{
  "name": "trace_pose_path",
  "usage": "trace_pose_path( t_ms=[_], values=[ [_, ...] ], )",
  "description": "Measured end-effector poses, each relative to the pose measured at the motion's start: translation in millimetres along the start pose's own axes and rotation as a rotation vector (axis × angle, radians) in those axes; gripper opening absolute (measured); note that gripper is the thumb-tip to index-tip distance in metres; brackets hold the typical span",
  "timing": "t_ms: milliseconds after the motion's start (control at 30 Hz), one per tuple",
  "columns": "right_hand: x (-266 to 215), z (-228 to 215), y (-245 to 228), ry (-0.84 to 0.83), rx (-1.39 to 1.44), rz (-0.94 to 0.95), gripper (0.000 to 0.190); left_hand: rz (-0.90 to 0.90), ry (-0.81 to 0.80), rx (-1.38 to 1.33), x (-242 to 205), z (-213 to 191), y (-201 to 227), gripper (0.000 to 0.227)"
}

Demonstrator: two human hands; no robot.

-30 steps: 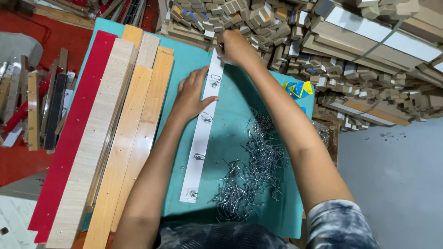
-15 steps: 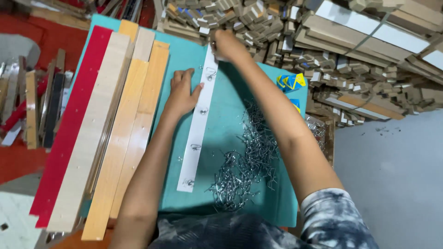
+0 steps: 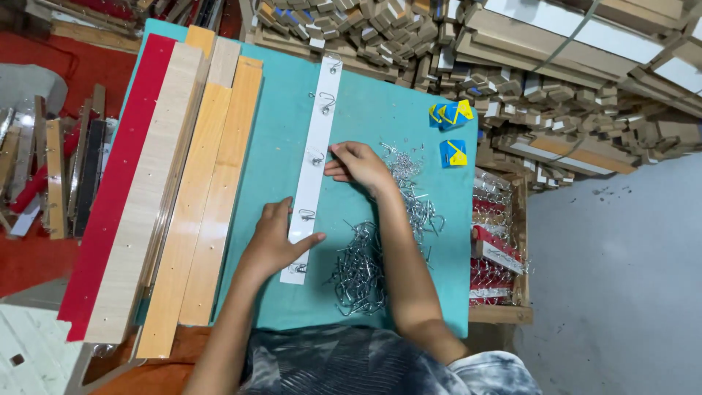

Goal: Attaching metal hooks to wooden and plastic strips at a workbench in a warehouse environment.

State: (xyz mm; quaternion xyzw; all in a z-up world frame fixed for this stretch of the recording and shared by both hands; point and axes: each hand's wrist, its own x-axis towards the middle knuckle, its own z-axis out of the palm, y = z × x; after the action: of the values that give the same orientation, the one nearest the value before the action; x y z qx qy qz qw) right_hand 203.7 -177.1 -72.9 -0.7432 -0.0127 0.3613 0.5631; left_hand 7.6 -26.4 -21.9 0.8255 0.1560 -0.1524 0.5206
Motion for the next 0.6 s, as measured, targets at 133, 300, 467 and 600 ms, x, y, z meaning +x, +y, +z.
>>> trace_pose_path(
  t_ms=[133, 300, 467, 600],
  values=[
    [20.0, 7.3, 27.1, 0.096, 0.024, -0.023, 0.045, -0.004, 0.067, 0.034, 18.8, 19.3, -30.5, 0.088],
    [37.2, 13.1, 33.7, 0.073, -0.067, -0.13, 0.045, 0.059, 0.08, -0.112, 13.6, 11.7, -24.8, 0.084],
    [29.5, 27.7, 54.4, 0.148, 0.239, -0.234, 0.04, 0.208, 0.069, -0.112, -19.2, -10.3, -3.0, 0.083],
    [-36.8, 23.2, 38.4, 0.212, 0.523, -0.428, 0.034, 0.355, -0.031, -0.216, -43.6, -27.8, 12.4, 0.073]
  ],
)
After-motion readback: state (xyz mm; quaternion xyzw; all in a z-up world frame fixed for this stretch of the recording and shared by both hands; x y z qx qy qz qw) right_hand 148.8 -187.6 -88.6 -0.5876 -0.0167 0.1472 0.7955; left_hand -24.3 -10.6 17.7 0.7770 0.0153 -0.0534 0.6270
